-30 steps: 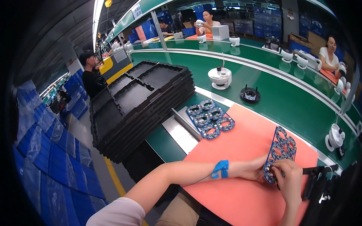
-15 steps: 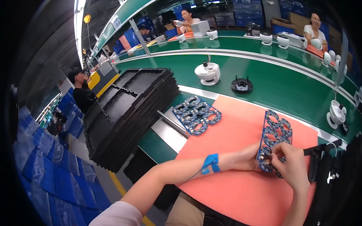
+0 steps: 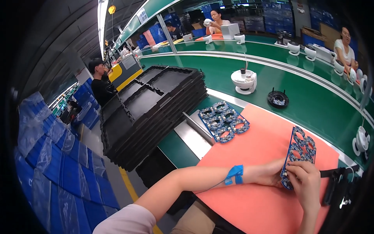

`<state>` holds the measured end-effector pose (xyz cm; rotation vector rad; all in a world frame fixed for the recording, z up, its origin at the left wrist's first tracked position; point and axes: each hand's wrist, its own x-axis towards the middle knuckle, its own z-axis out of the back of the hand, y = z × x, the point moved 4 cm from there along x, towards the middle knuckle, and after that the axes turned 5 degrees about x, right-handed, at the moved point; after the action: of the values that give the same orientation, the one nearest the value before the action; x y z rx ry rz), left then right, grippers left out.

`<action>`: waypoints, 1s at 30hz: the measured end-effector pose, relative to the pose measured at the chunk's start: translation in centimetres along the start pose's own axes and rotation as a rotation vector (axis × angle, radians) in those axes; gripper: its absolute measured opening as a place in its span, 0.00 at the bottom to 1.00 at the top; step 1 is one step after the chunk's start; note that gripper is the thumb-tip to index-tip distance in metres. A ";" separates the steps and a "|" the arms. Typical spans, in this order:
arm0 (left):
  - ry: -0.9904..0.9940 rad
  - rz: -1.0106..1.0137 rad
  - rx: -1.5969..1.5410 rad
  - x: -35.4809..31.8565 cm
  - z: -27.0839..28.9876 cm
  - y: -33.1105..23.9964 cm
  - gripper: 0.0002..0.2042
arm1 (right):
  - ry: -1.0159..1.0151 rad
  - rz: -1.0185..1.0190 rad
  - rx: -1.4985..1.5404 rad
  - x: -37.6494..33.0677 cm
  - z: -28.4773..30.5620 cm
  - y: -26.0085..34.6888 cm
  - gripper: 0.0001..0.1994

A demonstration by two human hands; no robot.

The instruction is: Assembling small electronic components onto LED circuit board panels on a production line.

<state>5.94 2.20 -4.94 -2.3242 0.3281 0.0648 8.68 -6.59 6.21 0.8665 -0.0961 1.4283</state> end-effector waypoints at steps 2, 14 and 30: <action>0.016 -0.002 0.027 0.3 0.4 0.3 0.19 | 0.045 -0.039 0.017 0.1 0.0 -0.1 0.07; -0.001 0.032 -0.033 0.4 0.6 0.5 0.21 | 0.095 -0.048 0.122 0.2 0.9 0.6 0.07; 0.025 -0.015 -0.021 0.9 0.9 0.7 0.20 | 0.043 -0.039 -0.021 -0.4 0.1 1.3 0.06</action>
<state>6.63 2.18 -6.17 -2.3500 0.3238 0.0317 7.49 -7.05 6.68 0.8154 -0.0611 1.4066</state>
